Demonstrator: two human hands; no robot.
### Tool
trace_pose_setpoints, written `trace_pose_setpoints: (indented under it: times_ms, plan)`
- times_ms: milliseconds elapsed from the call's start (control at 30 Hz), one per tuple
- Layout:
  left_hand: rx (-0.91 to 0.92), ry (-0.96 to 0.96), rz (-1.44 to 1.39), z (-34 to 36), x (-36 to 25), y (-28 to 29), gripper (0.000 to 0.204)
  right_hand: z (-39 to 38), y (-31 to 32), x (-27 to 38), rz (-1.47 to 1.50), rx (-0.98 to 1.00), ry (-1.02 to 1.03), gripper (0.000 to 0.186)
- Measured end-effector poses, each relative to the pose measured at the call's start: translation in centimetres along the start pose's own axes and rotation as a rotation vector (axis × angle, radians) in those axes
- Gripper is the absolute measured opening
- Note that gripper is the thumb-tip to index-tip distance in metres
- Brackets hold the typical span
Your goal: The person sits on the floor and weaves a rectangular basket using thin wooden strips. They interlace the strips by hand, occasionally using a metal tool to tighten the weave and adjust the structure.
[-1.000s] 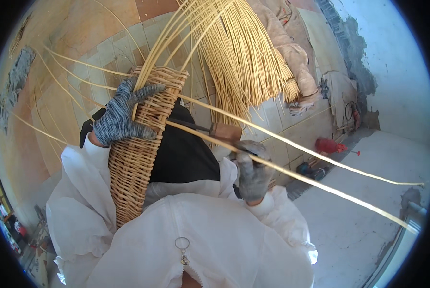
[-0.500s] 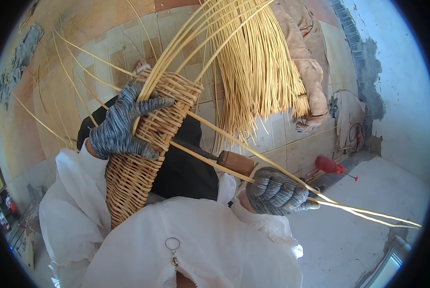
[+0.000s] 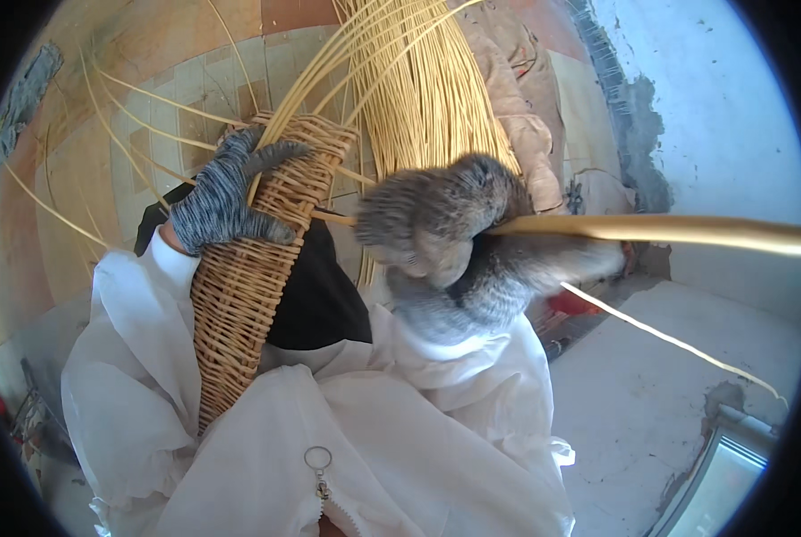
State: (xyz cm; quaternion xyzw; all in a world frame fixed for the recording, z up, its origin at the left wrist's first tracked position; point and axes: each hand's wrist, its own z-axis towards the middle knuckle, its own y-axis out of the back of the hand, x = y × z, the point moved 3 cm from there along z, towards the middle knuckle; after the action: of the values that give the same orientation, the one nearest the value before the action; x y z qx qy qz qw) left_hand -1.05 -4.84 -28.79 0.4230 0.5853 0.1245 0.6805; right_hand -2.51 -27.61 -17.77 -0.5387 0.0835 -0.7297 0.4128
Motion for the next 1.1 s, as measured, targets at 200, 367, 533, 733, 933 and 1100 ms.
trace_pose_setpoints:
  times_ms: [200, 367, 533, 733, 933, 1100]
  plan:
    - [-0.073, -0.058, -0.015, -1.0, 1.4, 0.1, 0.051, -4.3, 2.6, -2.3, -1.615, 0.334, -0.052, 0.041]
    - [-0.08, -0.009, -0.043, -0.8, 2.9, 0.6, 0.053, -9.2, 7.9, -3.6, -1.109, 0.576, -1.387, 0.034]
    - [-0.127, 0.026, -0.076, -0.8, 2.5, 1.7, 0.055, -15.6, 9.1, 1.0, -0.881, 0.094, -1.544, 0.04]
    - [0.141, -0.223, 0.285, -5.2, -1.8, 1.4, 0.106, -17.6, 3.5, -2.1, -0.676, -0.033, -1.004, 0.057]
    - [0.03, -0.215, 0.104, -6.2, -0.6, 0.4, 0.108, -16.0, 1.3, -2.5, -0.733, -0.134, -0.892, 0.046]
    - [-0.015, -0.244, 0.114, -6.3, -0.5, 0.2, 0.108, -16.3, 2.0, -3.9, -0.732, -0.073, -0.833, 0.051]
